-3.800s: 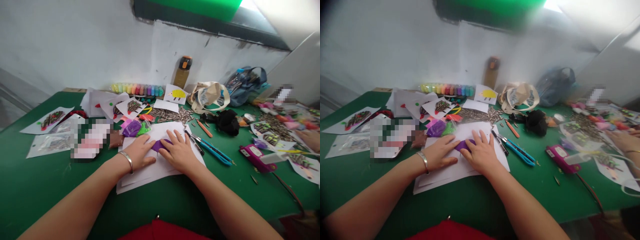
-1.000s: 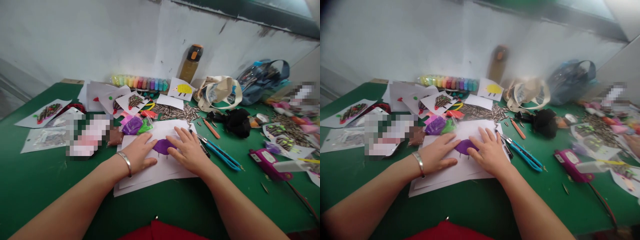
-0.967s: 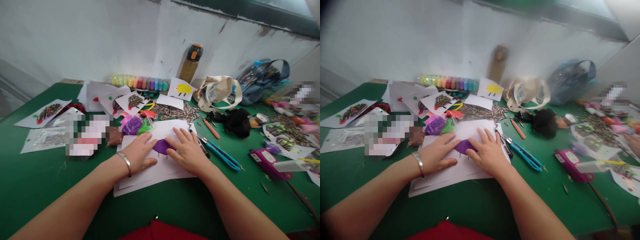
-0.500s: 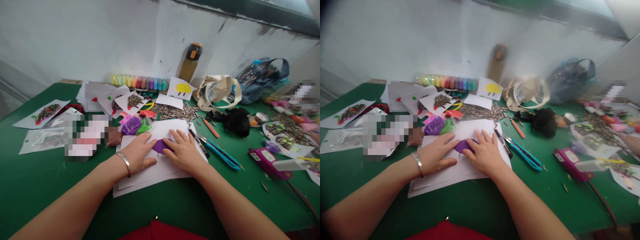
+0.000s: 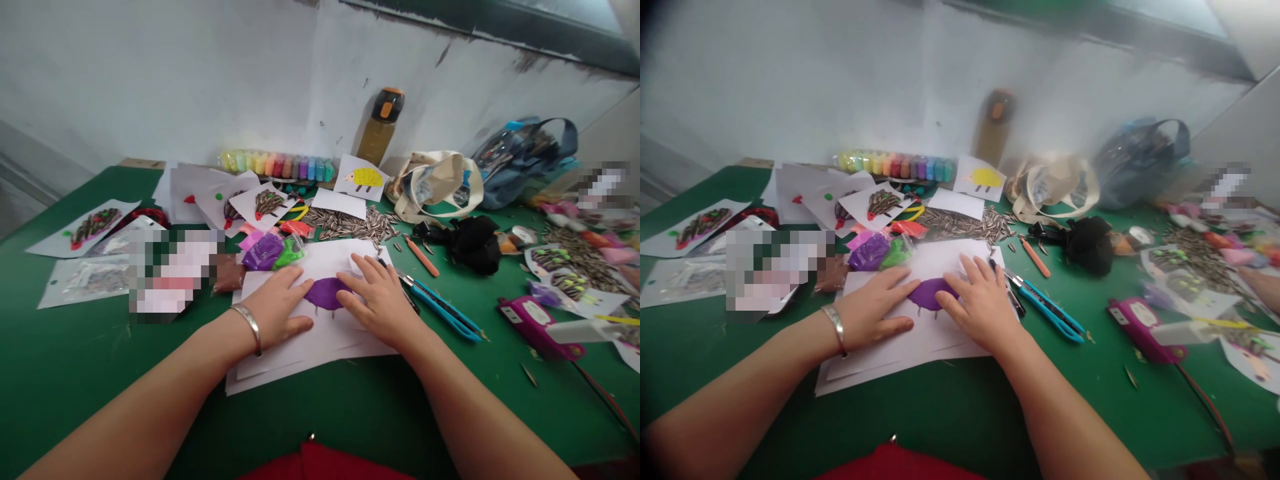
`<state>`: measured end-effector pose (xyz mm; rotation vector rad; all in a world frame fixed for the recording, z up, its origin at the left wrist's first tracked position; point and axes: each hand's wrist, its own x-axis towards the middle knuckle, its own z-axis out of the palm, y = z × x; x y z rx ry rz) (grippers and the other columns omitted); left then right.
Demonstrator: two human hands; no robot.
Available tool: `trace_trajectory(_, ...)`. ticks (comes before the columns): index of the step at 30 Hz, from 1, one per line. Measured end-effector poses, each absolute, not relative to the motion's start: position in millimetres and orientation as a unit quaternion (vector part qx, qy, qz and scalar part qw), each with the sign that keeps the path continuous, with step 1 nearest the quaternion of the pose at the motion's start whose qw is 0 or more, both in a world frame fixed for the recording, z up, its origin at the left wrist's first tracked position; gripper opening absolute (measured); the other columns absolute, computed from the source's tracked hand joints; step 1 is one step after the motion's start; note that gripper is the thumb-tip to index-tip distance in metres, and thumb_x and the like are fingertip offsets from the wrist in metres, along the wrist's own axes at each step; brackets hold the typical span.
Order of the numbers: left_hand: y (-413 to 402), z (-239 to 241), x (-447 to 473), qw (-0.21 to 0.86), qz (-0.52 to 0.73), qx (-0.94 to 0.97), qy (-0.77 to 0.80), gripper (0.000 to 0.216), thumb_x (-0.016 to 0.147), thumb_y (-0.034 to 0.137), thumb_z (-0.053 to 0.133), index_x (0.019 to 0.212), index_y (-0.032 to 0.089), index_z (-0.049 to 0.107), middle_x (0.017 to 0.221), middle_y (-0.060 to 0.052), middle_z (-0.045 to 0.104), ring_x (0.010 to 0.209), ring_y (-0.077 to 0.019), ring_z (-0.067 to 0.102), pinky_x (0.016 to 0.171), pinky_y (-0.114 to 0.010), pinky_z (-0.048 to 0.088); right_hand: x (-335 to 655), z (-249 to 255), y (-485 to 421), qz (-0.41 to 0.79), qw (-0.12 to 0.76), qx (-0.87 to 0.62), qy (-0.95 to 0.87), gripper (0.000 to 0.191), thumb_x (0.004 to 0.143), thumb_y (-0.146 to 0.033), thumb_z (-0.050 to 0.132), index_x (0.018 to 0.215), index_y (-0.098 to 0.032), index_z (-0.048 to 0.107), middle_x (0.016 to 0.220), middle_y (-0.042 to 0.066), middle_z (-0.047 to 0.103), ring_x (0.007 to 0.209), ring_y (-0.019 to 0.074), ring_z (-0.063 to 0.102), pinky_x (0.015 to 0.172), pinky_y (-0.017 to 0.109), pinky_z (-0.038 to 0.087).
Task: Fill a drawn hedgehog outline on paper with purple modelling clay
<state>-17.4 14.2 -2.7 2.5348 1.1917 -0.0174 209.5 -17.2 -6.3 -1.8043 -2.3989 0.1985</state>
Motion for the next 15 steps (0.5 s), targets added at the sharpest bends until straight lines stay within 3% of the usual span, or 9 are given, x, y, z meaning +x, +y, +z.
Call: trace_trajectory(15,14.5,-2.7,-17.0,0.168,-0.003,0.894,0.416,0.067,0.08,0.044,0.062,0.137,0.013,0.045,0.146,-0.02,0.036,0.136,-0.0366,0.03,0.11,-0.049,0.028,211.2,-3.9,-18.2,0.064,0.065,-0.585,-0.806,0.044,0.094,-0.055,0.034,0.124,-0.036,0.06,0.15,0.007,0.037,0.139,0.0365,0.025,0.105,0.068,0.018)
